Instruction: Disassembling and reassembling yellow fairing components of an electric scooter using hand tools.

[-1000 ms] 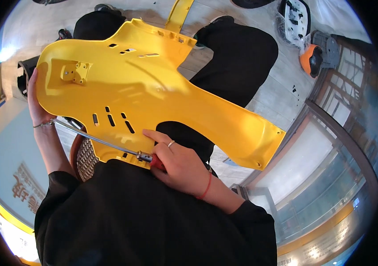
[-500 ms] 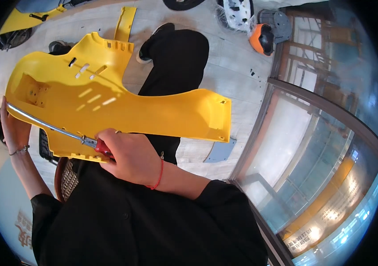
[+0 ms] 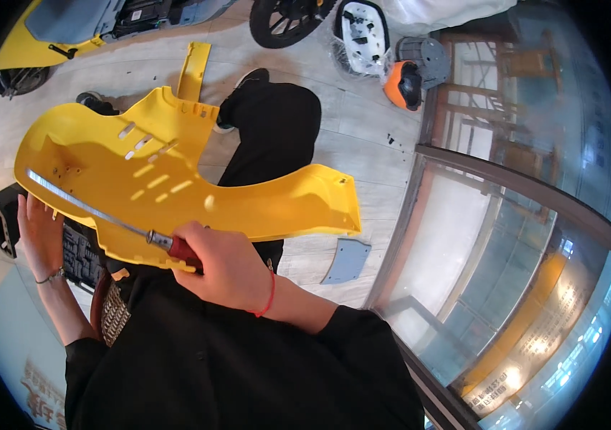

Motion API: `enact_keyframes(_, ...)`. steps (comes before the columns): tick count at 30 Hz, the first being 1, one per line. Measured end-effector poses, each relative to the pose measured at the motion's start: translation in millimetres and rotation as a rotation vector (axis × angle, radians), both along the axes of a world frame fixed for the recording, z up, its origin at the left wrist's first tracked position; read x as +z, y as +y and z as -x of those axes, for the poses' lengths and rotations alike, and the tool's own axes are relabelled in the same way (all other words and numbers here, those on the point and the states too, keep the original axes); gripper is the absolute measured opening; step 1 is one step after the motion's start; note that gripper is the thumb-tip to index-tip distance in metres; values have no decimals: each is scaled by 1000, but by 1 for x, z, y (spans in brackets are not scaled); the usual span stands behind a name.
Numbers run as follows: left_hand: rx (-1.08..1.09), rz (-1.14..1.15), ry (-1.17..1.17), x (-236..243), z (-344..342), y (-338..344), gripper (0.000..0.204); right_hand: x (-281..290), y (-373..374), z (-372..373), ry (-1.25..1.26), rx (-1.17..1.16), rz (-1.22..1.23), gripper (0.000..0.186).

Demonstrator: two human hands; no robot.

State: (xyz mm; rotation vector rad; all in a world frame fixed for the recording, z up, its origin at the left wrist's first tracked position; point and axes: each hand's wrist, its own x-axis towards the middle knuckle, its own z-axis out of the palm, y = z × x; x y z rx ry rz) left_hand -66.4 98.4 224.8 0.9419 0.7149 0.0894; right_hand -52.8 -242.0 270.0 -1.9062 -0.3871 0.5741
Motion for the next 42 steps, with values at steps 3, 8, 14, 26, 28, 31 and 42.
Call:
enact_keyframes(3, -129, -222, 28, -11, 3, -1, 60, 0, 3, -5, 162, -142, -80, 42)
enact_keyframes(8, -332, -328, -3, -16, 2, -9, 61, 2, -10, -20, 328, -341, -42, 40)
enact_keyframes(14, -380, -328, 43, -5, 5, -38, 58, 5, -18, -28, 413, -622, -230, 33)
enact_keyframes(26, -310, -243, -46, 10, 5, -71, 50, 16, -58, -22, 294, -784, -246, 27)
enact_keyframes(28, -291, -189, -197, 16, 3, -80, 50, 24, -81, -21, 176, -926, -281, 29)
enact_keyframes(31, -408, -80, -290, 24, 1, -89, 47, 43, -137, -26, -27, -984, -368, 21)
enact_keyframes(42, -485, -241, -49, 7, 3, -91, 27, 77, -297, -15, -499, -1556, -236, 18)
